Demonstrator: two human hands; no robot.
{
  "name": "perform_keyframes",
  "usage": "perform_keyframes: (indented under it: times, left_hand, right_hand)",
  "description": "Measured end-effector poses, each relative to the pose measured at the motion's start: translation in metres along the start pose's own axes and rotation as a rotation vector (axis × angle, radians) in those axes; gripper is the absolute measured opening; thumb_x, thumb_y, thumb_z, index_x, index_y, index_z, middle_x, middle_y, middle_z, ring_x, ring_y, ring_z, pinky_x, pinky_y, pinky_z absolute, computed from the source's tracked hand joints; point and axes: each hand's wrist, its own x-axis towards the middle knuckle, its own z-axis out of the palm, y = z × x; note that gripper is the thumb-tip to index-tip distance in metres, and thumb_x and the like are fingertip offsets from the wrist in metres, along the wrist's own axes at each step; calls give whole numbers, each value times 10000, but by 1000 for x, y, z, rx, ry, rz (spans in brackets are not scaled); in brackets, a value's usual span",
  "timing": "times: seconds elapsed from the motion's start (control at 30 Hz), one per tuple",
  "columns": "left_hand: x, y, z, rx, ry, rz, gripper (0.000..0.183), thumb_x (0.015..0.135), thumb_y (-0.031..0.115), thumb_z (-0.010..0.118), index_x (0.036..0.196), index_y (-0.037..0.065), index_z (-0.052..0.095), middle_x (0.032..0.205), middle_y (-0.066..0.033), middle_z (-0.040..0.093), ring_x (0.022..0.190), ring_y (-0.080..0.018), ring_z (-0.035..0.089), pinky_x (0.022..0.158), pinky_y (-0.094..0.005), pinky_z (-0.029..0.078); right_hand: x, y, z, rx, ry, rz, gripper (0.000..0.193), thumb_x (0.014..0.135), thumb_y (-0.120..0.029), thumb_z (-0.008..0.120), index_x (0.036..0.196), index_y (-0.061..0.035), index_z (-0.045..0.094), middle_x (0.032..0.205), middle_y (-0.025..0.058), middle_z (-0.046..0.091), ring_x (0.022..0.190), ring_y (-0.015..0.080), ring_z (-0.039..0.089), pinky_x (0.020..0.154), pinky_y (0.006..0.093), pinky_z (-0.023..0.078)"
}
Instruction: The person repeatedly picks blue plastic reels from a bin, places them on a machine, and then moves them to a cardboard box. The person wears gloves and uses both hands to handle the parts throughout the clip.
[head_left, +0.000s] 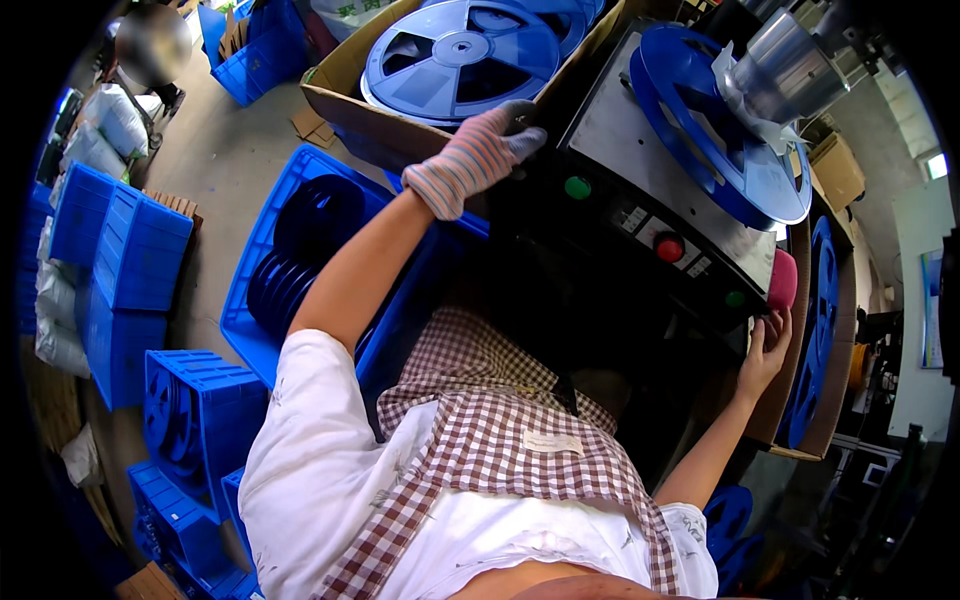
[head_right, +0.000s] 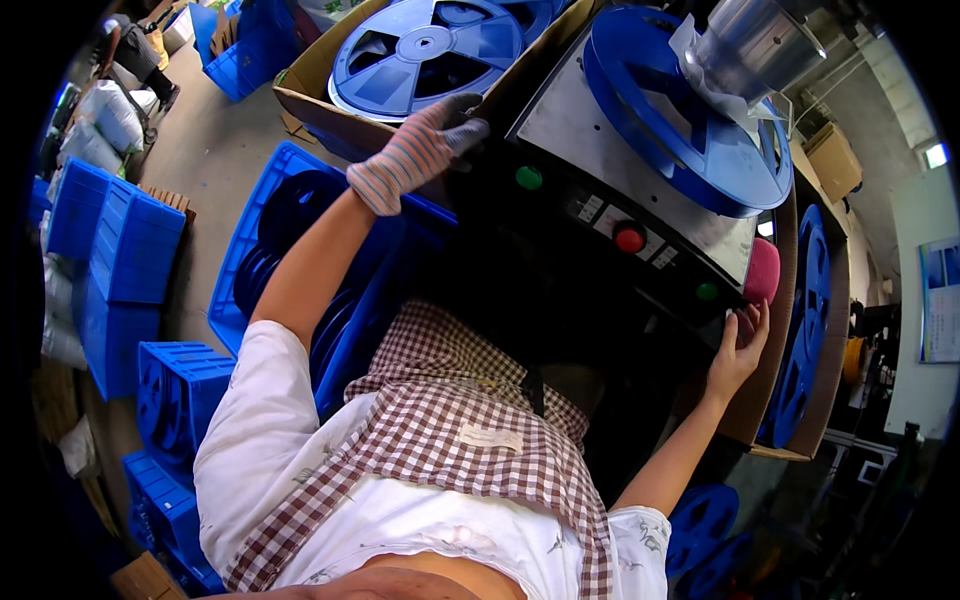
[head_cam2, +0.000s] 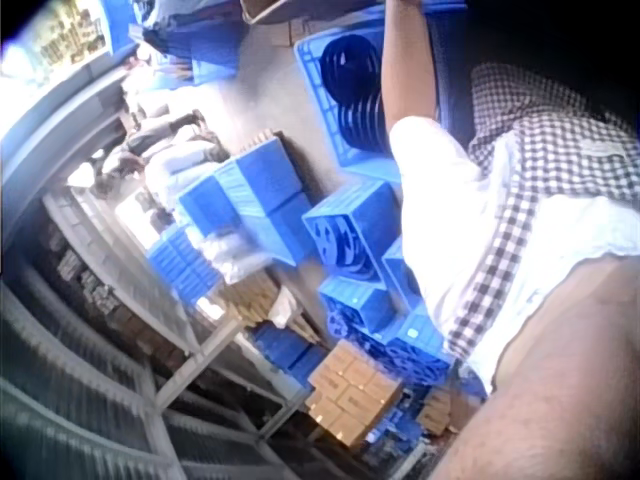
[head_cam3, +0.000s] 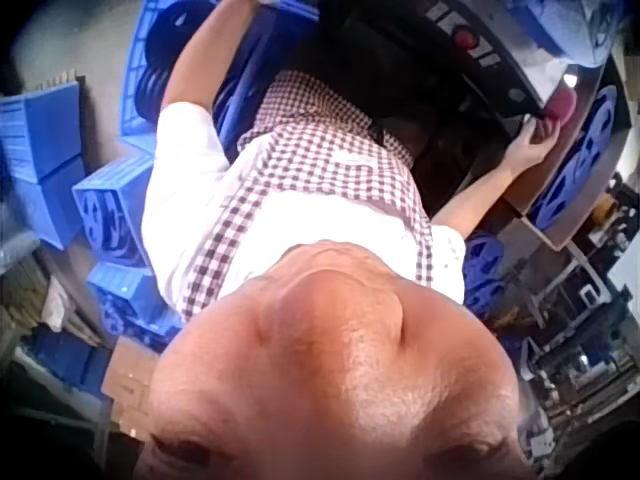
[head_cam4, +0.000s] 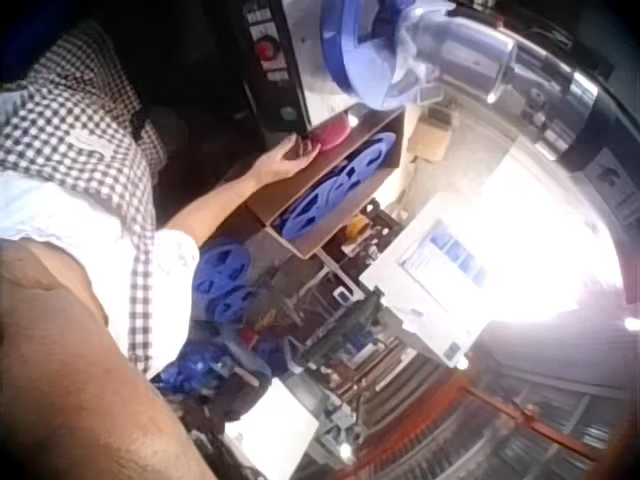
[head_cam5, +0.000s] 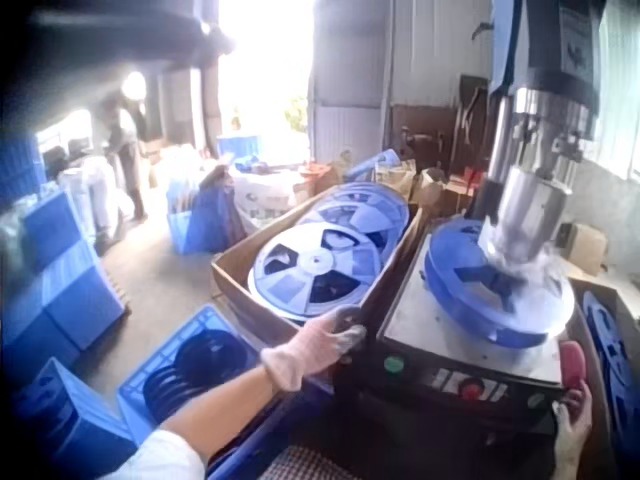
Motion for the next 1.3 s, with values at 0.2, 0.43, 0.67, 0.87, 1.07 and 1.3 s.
perform_keyframes:
  times: [0.2, 0.43, 0.67, 0.87, 1.07, 1.3]
  left_hand:
    - [31, 20, -50, 992, 200, 244, 302, 915, 185, 620, 1194, 69, 636, 910, -127, 695, 837, -257, 678, 751, -364, 552]
    - [25, 19, -44, 1116, 236, 453, 370, 813, 252, 666, 1140, 80, 657, 1046, -155, 670, 1025, -347, 632, 860, -430, 519]
    - [2, 88, 80, 1164, 83, 1218, 685, 768, 357, 738, 1321, 41, 485, 1326, -149, 515, 1298, -334, 454, 1084, -440, 373]
    - [38, 96, 168, 1384, -161, 1106, 431, 800, 325, 672, 1144, 79, 586, 1118, -95, 644, 1106, -283, 597, 1059, -440, 376]
    - [53, 87, 155, 1339, -236, 732, 136, 819, 135, 577, 892, 59, 664, 818, -193, 687, 752, -348, 687, 665, -453, 556]
    - [92, 74, 145, 1589, -18, 1157, 232, 875, 118, 573, 1089, 139, 659, 1028, -122, 682, 993, -298, 669, 829, -402, 539]
  right_hand:
    - [-38, 12, -18, 82, 33, 73, 490, 963, -57, 587, 1429, -45, 436, 1276, 116, 546, 1107, 181, 564, 961, 296, 445]
    - [-30, -30, -10, 33, -4, -3, 388, 1015, -111, 508, 1397, -49, 483, 1178, 86, 586, 1038, 153, 579, 847, 255, 453]
    - [-23, -58, 34, 120, -152, -94, 362, 1007, -78, 511, 1367, -33, 515, 1168, 72, 591, 968, 143, 587, 854, 263, 471]
    - [-68, -63, 10, 82, -101, -42, 342, 1009, -82, 512, 1348, -43, 536, 1120, 65, 599, 923, 132, 591, 805, 241, 473]
    - [-95, -34, -4, 250, -8, 147, 348, 983, -72, 556, 1326, -8, 549, 1142, 93, 621, 1005, 156, 602, 900, 281, 503]
    - [-121, -38, -13, 310, 26, 181, 311, 964, -26, 570, 1273, -26, 593, 1043, 41, 645, 881, 96, 614, 802, 226, 493]
